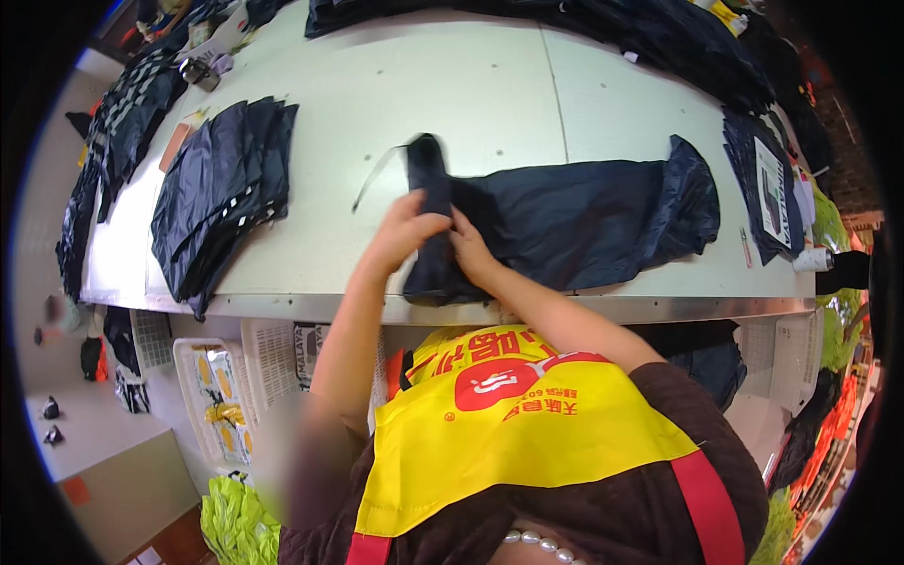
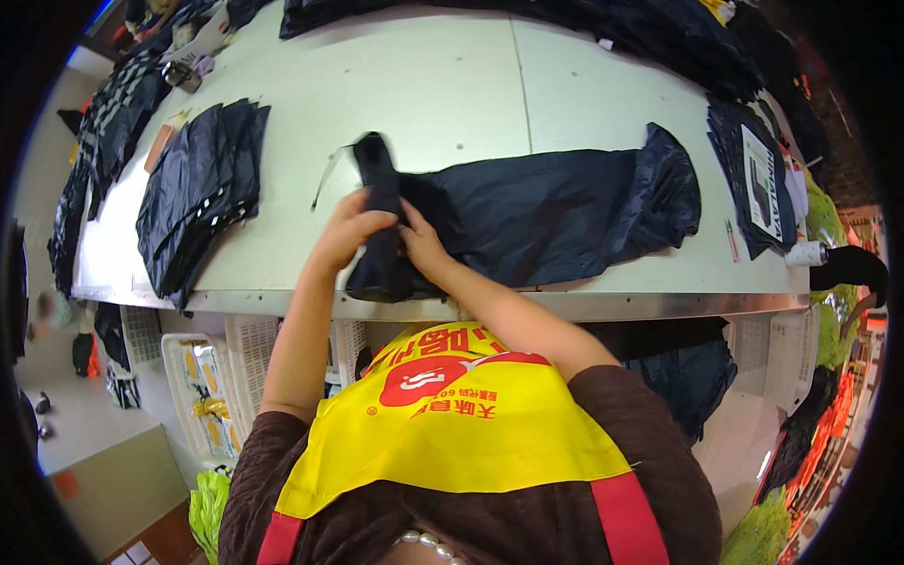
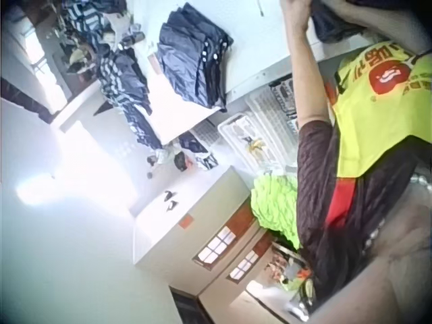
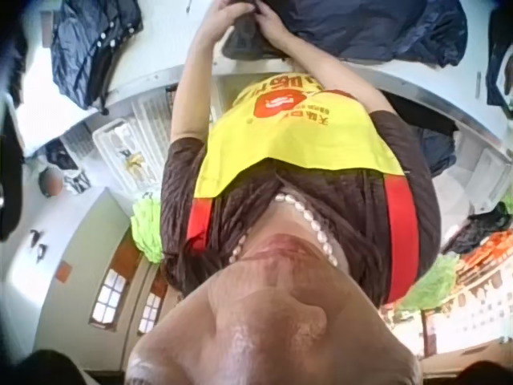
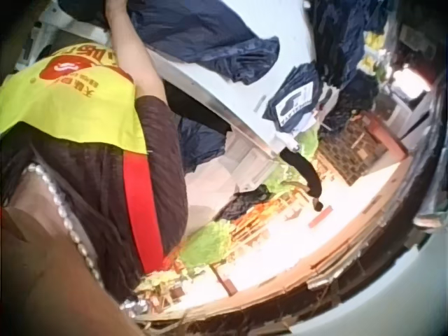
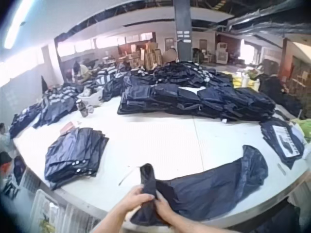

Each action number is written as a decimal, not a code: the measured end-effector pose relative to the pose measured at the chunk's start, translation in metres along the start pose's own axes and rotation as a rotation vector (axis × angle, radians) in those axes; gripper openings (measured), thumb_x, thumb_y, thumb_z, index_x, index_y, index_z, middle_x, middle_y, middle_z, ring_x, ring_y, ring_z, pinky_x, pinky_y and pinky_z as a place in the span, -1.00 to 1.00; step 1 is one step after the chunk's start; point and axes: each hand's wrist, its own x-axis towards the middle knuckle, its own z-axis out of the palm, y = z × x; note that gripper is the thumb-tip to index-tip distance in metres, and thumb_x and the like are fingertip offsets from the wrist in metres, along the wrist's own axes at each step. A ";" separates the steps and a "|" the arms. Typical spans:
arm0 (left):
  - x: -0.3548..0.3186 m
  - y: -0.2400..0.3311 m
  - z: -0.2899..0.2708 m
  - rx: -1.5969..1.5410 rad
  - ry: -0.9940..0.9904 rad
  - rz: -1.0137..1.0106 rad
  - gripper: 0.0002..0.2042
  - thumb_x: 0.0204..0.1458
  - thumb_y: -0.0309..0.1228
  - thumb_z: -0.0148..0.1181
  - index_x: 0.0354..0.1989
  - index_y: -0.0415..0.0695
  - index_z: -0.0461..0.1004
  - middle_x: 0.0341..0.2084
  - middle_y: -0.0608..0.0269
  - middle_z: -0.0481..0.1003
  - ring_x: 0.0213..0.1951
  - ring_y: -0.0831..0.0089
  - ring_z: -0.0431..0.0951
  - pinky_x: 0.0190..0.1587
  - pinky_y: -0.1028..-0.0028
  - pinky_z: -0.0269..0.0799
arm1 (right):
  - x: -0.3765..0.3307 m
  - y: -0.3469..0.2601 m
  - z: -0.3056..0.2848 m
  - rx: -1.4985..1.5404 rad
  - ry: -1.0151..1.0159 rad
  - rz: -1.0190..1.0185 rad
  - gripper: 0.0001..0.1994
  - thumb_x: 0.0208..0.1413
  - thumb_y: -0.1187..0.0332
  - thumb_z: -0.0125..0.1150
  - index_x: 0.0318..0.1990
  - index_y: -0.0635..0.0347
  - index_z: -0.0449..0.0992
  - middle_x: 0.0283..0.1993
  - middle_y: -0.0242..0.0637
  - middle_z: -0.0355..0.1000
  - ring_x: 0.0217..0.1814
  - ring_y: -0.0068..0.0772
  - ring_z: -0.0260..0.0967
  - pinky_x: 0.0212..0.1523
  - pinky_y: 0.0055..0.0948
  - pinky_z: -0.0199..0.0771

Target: The person folds a dark jacket on a table, aligning the sleeves and smoothing the fabric. The person then places the folded jacket into a plastic bag and sets it aside.

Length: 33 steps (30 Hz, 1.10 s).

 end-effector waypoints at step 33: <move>0.039 -0.052 0.135 1.522 0.463 0.038 -0.46 0.09 -0.17 -0.04 0.25 -0.10 0.16 0.28 0.02 0.06 0.33 0.07 -0.06 0.26 -0.04 -0.15 | 0.041 -0.168 -0.185 -0.819 -0.623 -0.086 -0.64 0.04 0.22 0.18 -0.08 0.27 0.48 -0.18 -0.13 0.51 -0.18 -0.34 0.46 -0.11 -0.39 0.44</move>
